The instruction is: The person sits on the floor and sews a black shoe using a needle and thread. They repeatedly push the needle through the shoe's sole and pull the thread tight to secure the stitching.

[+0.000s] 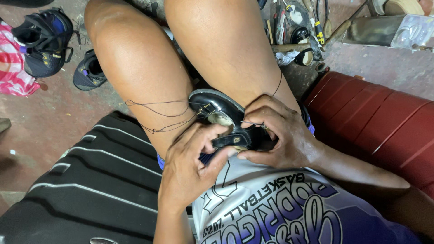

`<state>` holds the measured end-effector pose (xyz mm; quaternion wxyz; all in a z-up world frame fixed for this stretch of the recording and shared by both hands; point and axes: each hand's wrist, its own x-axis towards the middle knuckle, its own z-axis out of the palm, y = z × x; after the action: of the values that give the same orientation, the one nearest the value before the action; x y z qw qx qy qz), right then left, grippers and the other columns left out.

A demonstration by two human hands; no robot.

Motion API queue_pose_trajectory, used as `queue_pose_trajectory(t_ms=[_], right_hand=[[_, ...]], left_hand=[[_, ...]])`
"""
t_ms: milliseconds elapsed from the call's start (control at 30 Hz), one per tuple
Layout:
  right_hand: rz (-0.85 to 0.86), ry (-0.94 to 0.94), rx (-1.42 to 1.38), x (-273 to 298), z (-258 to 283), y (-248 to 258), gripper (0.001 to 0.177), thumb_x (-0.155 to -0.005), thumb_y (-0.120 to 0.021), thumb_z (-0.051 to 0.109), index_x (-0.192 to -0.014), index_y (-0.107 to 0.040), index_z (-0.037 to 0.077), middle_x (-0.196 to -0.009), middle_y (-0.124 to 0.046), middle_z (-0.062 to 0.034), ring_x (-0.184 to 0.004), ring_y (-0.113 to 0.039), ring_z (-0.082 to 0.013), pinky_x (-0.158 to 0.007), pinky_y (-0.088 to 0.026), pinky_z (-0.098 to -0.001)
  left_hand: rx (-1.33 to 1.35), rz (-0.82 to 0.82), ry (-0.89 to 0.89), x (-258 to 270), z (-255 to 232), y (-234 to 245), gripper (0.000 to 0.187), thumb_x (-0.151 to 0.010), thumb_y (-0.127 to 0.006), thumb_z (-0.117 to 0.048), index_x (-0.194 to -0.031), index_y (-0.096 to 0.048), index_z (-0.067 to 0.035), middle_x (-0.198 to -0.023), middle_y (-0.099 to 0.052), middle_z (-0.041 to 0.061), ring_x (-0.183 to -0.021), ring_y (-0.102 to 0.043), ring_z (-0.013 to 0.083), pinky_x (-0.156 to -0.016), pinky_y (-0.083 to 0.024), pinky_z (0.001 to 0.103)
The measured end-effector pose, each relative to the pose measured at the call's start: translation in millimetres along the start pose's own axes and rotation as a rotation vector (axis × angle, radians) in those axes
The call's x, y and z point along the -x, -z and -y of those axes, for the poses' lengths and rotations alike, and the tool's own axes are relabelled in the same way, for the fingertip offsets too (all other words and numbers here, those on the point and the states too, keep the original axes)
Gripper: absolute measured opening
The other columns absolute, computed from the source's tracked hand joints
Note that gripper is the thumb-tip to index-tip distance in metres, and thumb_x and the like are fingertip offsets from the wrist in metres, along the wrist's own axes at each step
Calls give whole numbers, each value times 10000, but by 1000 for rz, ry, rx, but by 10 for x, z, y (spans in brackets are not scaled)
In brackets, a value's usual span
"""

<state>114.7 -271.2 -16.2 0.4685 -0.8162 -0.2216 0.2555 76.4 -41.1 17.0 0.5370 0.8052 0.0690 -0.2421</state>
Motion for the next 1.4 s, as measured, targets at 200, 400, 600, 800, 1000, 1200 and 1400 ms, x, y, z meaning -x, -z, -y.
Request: queue_pose_trajectory(t_ms=[200,400,600,800,1000,1200,1400], right_hand=[[-15,129,97,-34,38,20,518,-724,-887,273,-1109,-597,83,-1098,-607,-64,-1005,-638,-212,-807,-554,-362],[103,-113,-31,-29,-3,49,515,-710,-894,262,-1093,-606,73,-1078,-613,-97,-930,-663,-211,-691,-551,-310],[31,87,0,-12,-34,39,605,-694,-927,342,-1112,-594,58,-1077,-606,-95,-1012,-635,-226,-833,-547,-349],[68,-118,-370,51,-252,160,258,-892,-791,212,-1054,-633,87,-887,-621,3,-761,-618,-76,-679,-532,-234],[-38,-282,-738,102,-213,295,79,-979,-696,87,-981,-630,44,-924,-637,-7,-859,-611,-76,-803,-504,-238],[-7,-189,-561,38,-275,293,93,-963,-724,97,-952,-644,50,-890,-611,3,-834,-584,-65,-778,-472,-231],[0,-224,-611,26,-301,293,100,-956,-729,116,-950,-650,55,-871,-627,8,-807,-605,-60,-749,-490,-227]], left_hand=[[223,-1,-171,66,322,-103,163,-873,-805,-97,-986,-696,-52,-862,-621,34,-696,-582,126,-629,-491,261],[830,169,-327,80,691,-206,169,-917,-797,-93,-972,-644,-48,-885,-586,27,-854,-549,139,-795,-449,248],[436,58,29,86,376,-157,155,-832,-830,-56,-895,-689,-43,-718,-484,-22,-658,-425,53,-590,-351,227],[292,48,90,-81,164,-110,131,-839,-805,-63,-898,-688,-62,-726,-628,-56,-597,-450,29,-534,-387,215],[295,104,230,-155,90,-102,123,-837,-799,-64,-853,-677,-75,-652,-585,-64,-558,-413,17,-505,-344,216],[244,73,227,-138,116,-151,188,-832,-801,-33,-802,-617,-56,-628,-483,-63,-557,-361,24,-486,-313,218],[265,112,302,-212,3,-137,202,-823,-832,-130,-894,-654,-67,-599,-484,-41,-539,-368,22,-470,-307,221]])
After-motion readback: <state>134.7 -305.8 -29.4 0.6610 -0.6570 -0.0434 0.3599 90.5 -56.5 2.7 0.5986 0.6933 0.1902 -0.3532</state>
